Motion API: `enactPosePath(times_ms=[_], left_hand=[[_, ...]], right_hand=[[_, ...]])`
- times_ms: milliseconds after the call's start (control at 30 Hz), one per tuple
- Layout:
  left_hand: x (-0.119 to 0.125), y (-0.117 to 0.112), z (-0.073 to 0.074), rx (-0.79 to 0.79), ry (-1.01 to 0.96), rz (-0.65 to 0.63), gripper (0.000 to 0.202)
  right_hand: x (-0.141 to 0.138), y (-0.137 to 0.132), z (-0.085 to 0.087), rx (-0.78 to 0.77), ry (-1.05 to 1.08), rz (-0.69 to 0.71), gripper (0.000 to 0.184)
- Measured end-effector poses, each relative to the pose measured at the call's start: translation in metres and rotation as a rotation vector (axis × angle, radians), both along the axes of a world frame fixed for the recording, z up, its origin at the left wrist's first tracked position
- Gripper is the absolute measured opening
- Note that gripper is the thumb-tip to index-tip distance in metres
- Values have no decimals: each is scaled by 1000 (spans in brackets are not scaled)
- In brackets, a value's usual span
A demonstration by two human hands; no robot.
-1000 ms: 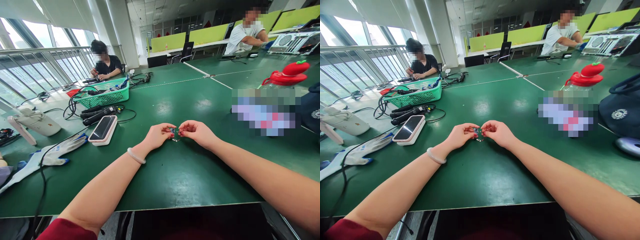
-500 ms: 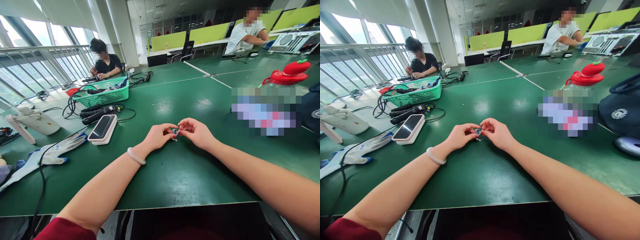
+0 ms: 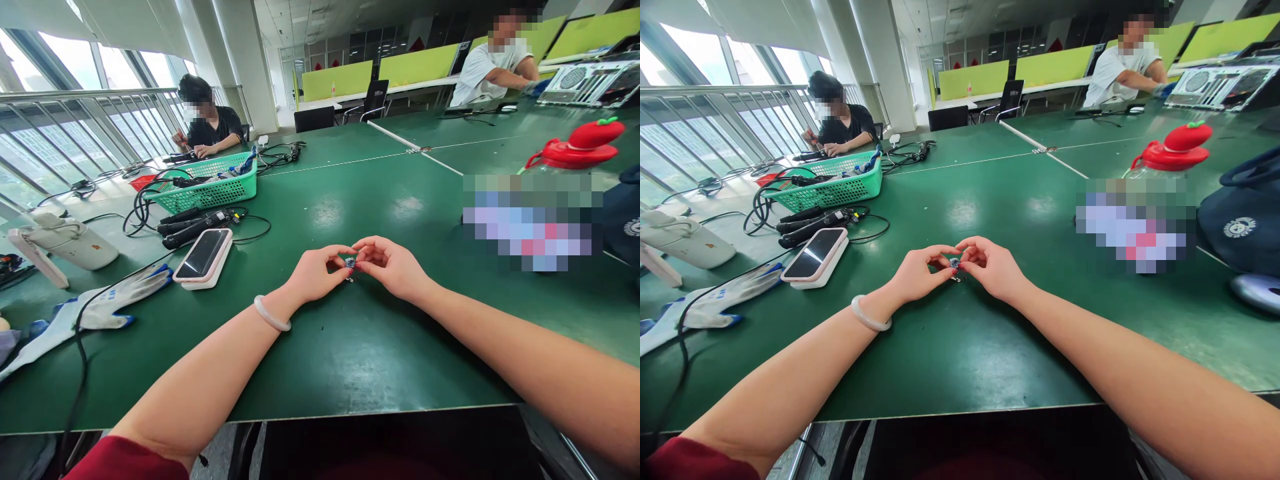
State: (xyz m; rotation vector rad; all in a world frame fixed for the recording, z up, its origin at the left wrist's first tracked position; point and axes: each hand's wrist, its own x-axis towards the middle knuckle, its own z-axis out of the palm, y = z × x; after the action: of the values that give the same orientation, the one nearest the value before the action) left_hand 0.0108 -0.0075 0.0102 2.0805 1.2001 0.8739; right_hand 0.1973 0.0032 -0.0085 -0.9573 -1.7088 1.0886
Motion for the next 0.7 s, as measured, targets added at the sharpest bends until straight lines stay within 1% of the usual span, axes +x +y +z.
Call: enactPosePath(times_ms=[200,267,500,700], left_hand=[[0,-1,1,5,-28,-17,33],[0,-1,1,0,-40,-18,34],[0,-2,1,9,-33,-44,39],[1,-3,2,12,3,-77,42]], right_hand=[[1,-1,-1,-33,-26,24,32],[2,-1,0,-26,-47,13,34],[1,-6,4,91,-128,-83,35],[0,-9,6,180,-194,-116,32]])
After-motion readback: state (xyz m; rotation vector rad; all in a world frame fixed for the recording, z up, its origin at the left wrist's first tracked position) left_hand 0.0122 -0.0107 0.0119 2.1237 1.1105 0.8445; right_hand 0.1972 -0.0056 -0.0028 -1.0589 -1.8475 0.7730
